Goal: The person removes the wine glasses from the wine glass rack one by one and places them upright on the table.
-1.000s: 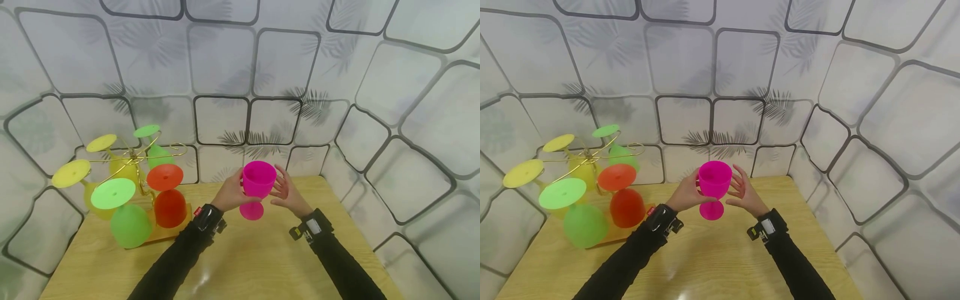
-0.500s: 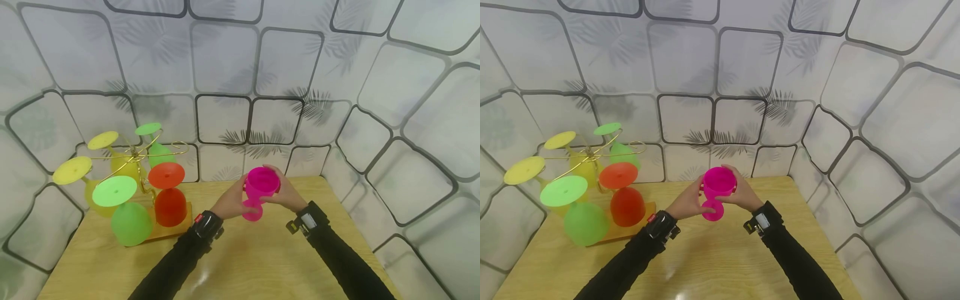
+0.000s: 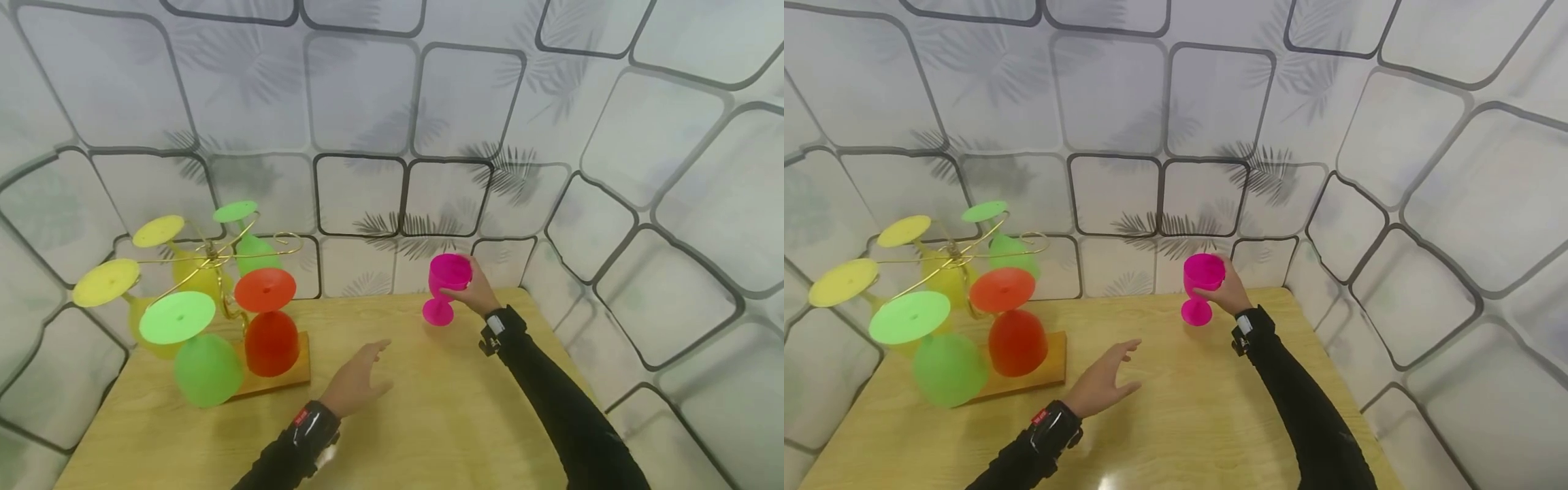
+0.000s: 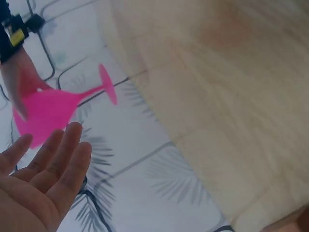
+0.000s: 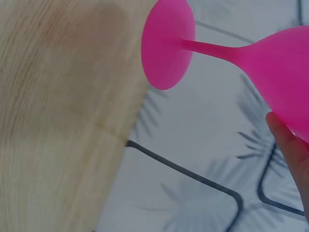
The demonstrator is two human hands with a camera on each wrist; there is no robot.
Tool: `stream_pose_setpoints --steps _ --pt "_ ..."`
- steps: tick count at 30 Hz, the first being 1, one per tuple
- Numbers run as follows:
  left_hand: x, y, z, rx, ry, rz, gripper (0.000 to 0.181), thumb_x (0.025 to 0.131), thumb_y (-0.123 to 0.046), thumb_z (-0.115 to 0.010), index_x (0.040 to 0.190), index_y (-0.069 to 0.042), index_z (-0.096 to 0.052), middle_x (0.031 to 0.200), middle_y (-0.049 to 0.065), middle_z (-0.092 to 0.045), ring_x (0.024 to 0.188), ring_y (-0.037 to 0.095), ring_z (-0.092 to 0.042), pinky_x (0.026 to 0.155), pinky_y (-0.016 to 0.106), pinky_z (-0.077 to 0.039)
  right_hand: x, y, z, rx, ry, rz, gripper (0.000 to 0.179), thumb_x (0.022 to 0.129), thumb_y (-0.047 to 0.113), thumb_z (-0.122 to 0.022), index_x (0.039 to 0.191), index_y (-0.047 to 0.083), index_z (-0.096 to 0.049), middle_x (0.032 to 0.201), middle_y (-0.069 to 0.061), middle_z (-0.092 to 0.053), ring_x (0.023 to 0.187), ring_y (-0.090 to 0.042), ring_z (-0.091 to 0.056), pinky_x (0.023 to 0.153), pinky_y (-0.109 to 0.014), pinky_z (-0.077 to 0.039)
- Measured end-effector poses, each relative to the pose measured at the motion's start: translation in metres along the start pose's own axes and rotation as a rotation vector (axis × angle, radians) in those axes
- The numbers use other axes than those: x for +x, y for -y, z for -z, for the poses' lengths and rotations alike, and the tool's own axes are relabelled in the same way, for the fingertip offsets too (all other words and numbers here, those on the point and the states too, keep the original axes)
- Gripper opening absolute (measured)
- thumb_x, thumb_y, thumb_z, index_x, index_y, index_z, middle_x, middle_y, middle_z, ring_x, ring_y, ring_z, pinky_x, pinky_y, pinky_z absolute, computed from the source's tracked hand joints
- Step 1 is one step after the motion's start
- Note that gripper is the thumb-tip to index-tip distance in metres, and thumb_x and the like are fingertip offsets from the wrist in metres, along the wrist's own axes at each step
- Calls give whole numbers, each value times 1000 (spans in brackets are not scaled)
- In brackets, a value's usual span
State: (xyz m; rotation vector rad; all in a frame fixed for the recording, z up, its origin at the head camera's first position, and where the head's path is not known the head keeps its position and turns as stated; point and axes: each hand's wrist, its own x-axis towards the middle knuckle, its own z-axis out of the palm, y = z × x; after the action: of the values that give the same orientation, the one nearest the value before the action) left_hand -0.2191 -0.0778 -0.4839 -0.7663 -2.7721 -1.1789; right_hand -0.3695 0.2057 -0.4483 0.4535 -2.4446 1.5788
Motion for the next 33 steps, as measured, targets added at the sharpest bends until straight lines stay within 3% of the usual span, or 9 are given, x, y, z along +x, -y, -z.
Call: stream_pose_setpoints --steps 5,11,20,29,33 --pt "-12 4 -16 -13 7 -2 68 79 -23 -67 140 -6 -42 131 15 -55 110 27 -57 84 46 -53 9 -19 -29 -15 12 -75 87 71 11 -78 140 -2 -28 134 -26 -43 119 -39 -44 97 -55 -45" --pt "-18 4 -25 -23 1 -5 66 78 -21 -68 138 -5 -44 129 14 -56 107 26 -58 83 44 -54 6 -26 -49 -12 19 -126 87 71 12 -78 141 -1 -28 135 -25 -42 119 -40 -45 97 -54 -46" --pt "-20 9 -25 -18 -8 26 68 78 -24 -67 139 -8 -44 130 10 -56 107 24 -58 81 41 -54 -4 2 -56 13 60 -121 82 76 5 -72 140 -10 -24 135 -34 -38 119 -47 -43 98 -58 -43" --pt "-18 14 -22 2 -32 -4 68 77 -24 -67 139 -8 -44 130 11 -56 106 24 -58 83 40 -54 13 -29 -67 9 132 -67 82 73 8 -76 138 -5 -29 132 -30 -44 114 -43 -49 94 -53 -48" --pt "-16 16 -17 9 -30 12 68 77 -23 -68 139 -8 -43 130 11 -56 106 24 -58 83 41 -54 13 -27 -81 71 190 -39 83 69 7 -78 137 -4 -32 131 -30 -46 113 -42 -50 94 -53 -48"
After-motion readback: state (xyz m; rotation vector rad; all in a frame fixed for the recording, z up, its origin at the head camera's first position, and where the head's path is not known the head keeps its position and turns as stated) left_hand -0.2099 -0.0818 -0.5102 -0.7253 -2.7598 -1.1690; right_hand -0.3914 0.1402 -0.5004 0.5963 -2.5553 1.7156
